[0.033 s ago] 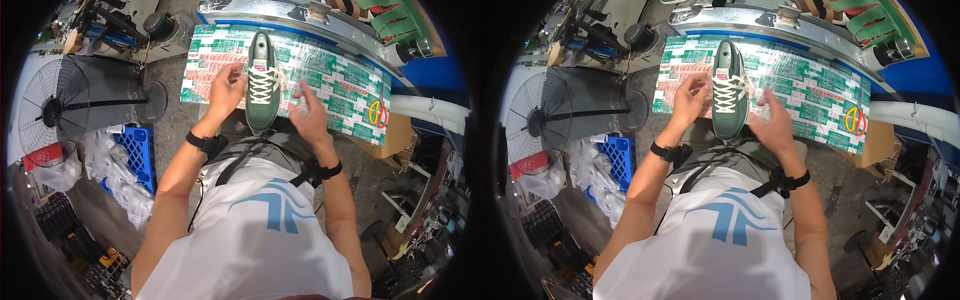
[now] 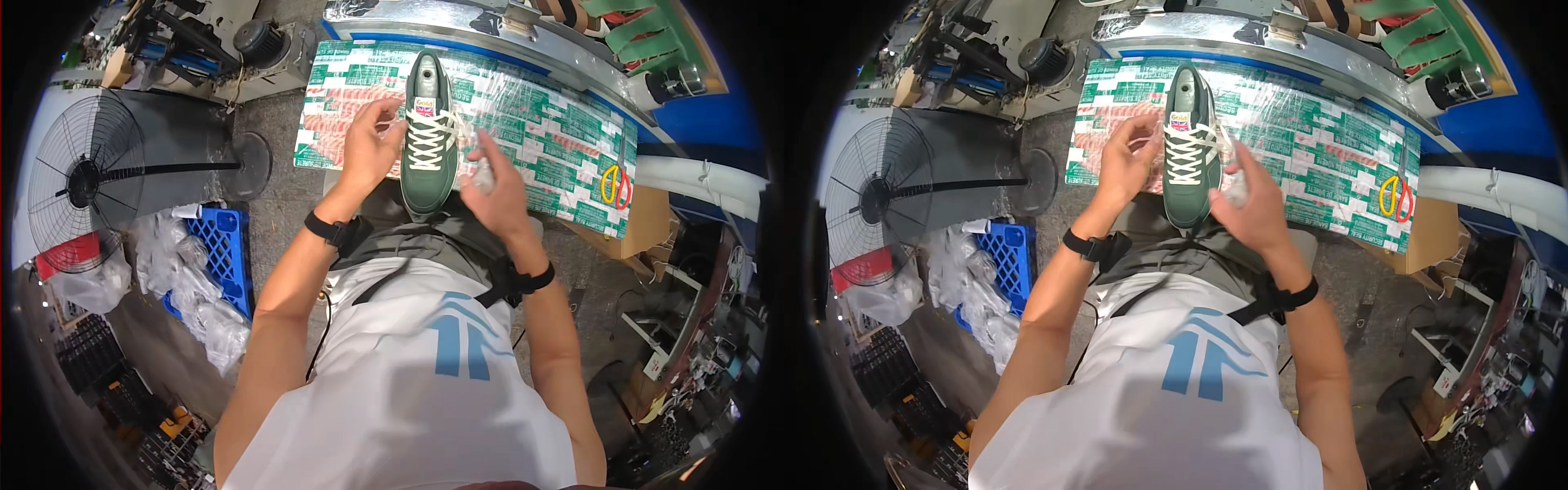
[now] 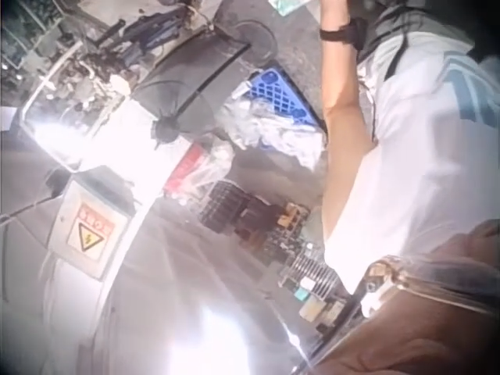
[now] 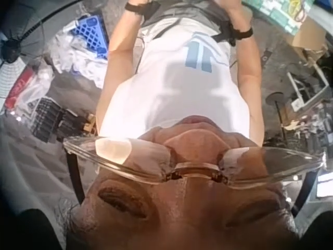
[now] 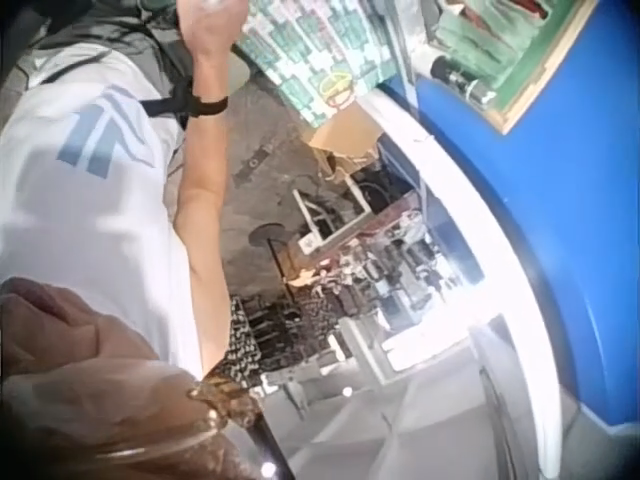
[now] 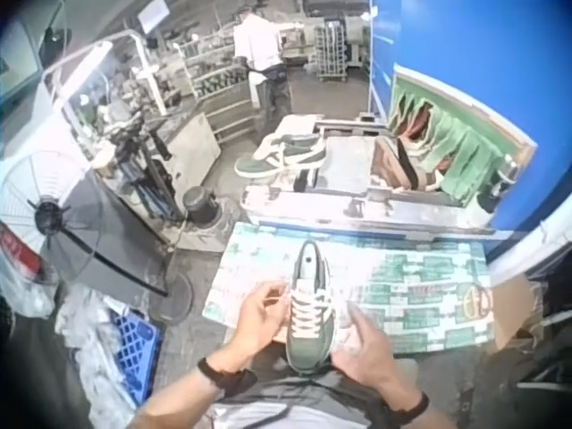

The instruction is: Inspecting green and white sneakers at a quality control station.

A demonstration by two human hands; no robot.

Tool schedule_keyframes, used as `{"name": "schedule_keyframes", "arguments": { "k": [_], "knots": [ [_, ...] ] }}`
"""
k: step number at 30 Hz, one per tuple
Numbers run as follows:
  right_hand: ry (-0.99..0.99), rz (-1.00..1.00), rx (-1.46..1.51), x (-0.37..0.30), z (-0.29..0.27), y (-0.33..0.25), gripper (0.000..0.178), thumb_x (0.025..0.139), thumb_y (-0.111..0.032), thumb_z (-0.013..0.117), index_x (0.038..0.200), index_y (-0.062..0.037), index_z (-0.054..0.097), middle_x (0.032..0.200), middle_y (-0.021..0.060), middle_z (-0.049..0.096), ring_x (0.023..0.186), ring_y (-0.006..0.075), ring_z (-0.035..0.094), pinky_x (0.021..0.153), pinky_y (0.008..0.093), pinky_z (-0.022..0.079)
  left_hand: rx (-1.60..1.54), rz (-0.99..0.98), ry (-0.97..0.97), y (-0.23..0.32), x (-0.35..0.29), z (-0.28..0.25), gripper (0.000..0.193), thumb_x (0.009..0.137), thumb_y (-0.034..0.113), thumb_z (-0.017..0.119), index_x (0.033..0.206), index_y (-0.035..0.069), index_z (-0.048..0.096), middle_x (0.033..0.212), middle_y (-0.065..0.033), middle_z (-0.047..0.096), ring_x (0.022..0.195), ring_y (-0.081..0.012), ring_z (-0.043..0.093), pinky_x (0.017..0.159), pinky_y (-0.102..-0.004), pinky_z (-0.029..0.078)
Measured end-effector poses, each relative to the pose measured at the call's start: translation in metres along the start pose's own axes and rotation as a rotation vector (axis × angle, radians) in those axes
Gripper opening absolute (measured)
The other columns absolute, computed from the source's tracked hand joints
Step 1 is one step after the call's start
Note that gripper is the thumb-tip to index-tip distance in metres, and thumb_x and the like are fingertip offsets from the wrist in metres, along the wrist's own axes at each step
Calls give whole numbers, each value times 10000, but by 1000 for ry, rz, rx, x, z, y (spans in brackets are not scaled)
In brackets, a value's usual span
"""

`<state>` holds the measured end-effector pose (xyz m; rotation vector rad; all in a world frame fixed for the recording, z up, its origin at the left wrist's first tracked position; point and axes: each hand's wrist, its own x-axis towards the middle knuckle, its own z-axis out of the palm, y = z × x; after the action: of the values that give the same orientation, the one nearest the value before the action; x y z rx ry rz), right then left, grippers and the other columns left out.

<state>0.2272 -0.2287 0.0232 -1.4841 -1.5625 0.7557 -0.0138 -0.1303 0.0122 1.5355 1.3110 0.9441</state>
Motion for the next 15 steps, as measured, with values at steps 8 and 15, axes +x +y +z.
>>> {"name": "schedule_keyframes", "arguments": {
  "k": [8, 15],
  "knots": [
    [-20, 90, 144, 12, 12, -21, 849, 898, -198, 807, 1626, 86, 474, 1212, 106, 705, 1016, 205, 685, 925, 334, 560, 493, 495, -77, 31, 24, 8, 290, 832, 83, 893, 1078, 128, 745, 981, -108, 629, 976, -357, 674, 783, -461, 555],
    [-33, 309, 246, 4, -2, -34, 798, 931, -163, 772, 1628, 91, 476, 1220, 98, 722, 1006, 142, 673, 894, 292, 561, 65, 262, -163, 25, 32, 3, 142, 971, 72, 799, 979, 39, 661, 931, -87, 713, 765, -176, 688, 657, -379, 524]
  ]
}}
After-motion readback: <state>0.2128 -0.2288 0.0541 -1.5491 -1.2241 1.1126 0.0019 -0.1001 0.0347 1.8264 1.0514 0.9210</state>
